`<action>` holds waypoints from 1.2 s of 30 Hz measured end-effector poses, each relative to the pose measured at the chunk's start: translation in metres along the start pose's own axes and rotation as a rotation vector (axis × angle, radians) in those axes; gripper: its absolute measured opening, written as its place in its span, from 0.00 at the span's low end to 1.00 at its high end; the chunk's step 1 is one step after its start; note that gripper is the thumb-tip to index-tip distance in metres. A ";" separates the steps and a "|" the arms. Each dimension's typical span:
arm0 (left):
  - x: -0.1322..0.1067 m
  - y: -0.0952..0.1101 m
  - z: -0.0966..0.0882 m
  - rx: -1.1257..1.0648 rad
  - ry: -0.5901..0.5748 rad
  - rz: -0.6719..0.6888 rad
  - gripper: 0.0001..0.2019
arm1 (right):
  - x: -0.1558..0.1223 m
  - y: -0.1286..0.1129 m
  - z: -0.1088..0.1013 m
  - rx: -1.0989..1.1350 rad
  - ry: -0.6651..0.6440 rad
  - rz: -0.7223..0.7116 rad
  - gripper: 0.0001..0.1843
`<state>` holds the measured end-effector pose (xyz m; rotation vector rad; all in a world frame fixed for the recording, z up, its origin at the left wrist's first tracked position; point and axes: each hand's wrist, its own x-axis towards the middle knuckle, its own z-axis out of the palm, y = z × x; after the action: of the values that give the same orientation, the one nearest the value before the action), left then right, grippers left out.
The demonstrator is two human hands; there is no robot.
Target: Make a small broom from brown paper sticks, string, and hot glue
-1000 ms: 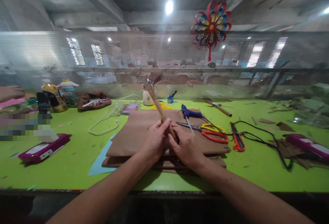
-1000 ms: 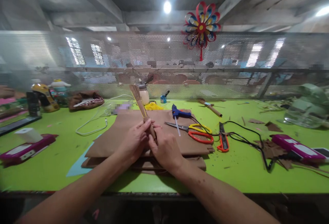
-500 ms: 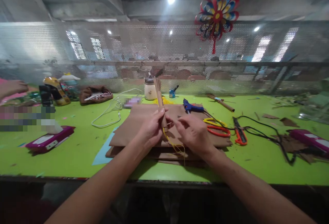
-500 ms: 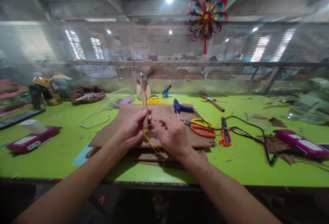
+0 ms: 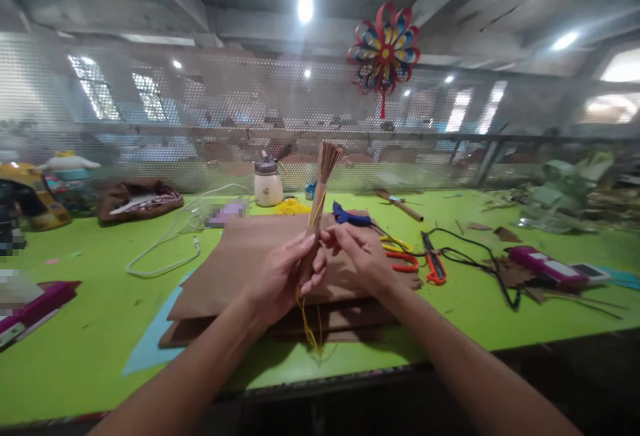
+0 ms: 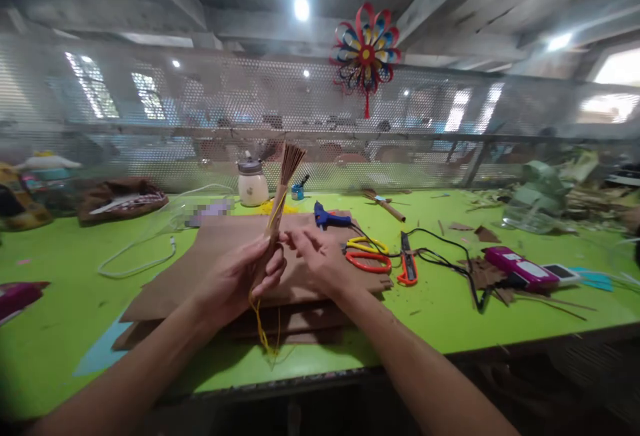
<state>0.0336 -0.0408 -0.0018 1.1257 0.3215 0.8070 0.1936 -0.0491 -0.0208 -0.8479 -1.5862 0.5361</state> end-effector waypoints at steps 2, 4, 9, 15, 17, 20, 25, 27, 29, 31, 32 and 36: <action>0.000 -0.001 0.001 0.013 0.033 -0.009 0.08 | -0.001 0.000 0.003 0.054 -0.072 0.026 0.15; 0.000 -0.003 0.001 0.011 0.075 -0.029 0.08 | -0.002 0.000 0.007 0.113 -0.150 0.075 0.16; 0.002 -0.011 0.001 0.050 0.117 -0.054 0.10 | -0.003 -0.004 0.011 0.281 -0.259 0.223 0.19; 0.005 -0.022 0.001 0.234 0.194 0.028 0.12 | 0.008 -0.004 0.019 0.415 -0.279 0.412 0.24; 0.005 -0.023 0.003 0.237 0.212 0.054 0.13 | 0.015 -0.004 0.020 0.420 -0.308 0.468 0.21; 0.004 -0.021 0.007 0.186 0.199 0.071 0.16 | 0.027 -0.009 0.019 0.419 -0.367 0.492 0.17; 0.003 -0.016 0.007 0.166 0.147 0.052 0.14 | 0.037 -0.010 0.012 0.587 -0.255 0.398 0.15; 0.004 -0.017 0.005 0.174 0.124 0.001 0.14 | 0.036 -0.004 0.010 0.648 -0.189 0.420 0.16; 0.005 -0.020 0.002 0.183 0.101 -0.045 0.12 | 0.033 0.002 0.010 0.678 -0.161 0.457 0.17; 0.006 -0.023 0.000 0.185 0.102 -0.048 0.12 | 0.028 0.006 0.010 0.665 -0.168 0.470 0.18; 0.006 -0.023 0.000 0.182 0.105 -0.042 0.12 | 0.026 0.007 0.010 0.652 -0.183 0.471 0.19; 0.006 -0.023 0.002 0.132 0.095 -0.011 0.10 | 0.020 0.002 0.011 0.635 -0.325 0.495 0.20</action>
<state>0.0483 -0.0419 -0.0210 1.2098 0.4653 0.8400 0.1826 -0.0315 -0.0119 -0.6710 -1.3463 1.5038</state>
